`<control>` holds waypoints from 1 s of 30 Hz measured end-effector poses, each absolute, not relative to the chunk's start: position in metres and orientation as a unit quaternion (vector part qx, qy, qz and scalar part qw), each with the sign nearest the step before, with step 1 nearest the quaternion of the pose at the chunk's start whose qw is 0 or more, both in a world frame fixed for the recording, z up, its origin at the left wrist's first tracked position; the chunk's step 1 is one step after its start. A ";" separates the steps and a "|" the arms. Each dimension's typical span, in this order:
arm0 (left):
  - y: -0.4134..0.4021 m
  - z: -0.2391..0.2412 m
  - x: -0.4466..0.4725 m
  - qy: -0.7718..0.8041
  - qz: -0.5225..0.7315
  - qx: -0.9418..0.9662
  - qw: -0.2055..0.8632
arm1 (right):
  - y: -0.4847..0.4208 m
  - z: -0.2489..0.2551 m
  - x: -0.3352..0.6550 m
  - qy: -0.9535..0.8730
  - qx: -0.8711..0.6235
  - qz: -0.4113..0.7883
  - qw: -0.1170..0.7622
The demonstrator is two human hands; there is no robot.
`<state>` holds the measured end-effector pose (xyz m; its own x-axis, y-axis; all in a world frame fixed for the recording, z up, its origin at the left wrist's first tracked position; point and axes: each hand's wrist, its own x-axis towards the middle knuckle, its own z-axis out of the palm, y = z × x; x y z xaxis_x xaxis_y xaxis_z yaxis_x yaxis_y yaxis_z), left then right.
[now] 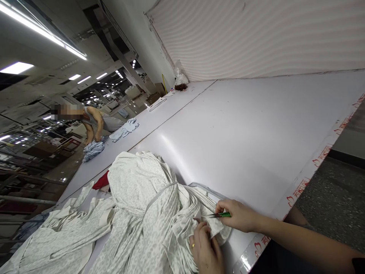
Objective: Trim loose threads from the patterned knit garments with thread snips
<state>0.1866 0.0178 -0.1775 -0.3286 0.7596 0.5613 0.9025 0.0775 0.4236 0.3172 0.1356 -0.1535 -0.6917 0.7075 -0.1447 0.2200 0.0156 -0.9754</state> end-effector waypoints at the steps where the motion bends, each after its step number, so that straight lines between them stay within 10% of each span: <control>1: 0.018 -0.178 0.185 -0.724 -0.383 -0.567 0.085 | 0.134 -0.151 0.321 -0.718 -0.334 0.580 0.192; 7: 0.014 -0.178 0.185 -0.753 -0.454 -0.475 0.001 | 0.128 -0.142 0.336 -0.838 -0.266 0.440 0.181; 30: 0.016 -0.176 0.184 -0.758 -0.526 -0.372 -0.102 | 0.119 -0.152 0.315 -0.747 -0.264 0.553 0.258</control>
<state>0.1841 0.0158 -0.1760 -0.7029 0.6707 0.2367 0.4566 0.1704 0.8732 0.3148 0.1192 -0.1516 -0.7283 0.6789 0.0930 0.1087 0.2485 -0.9625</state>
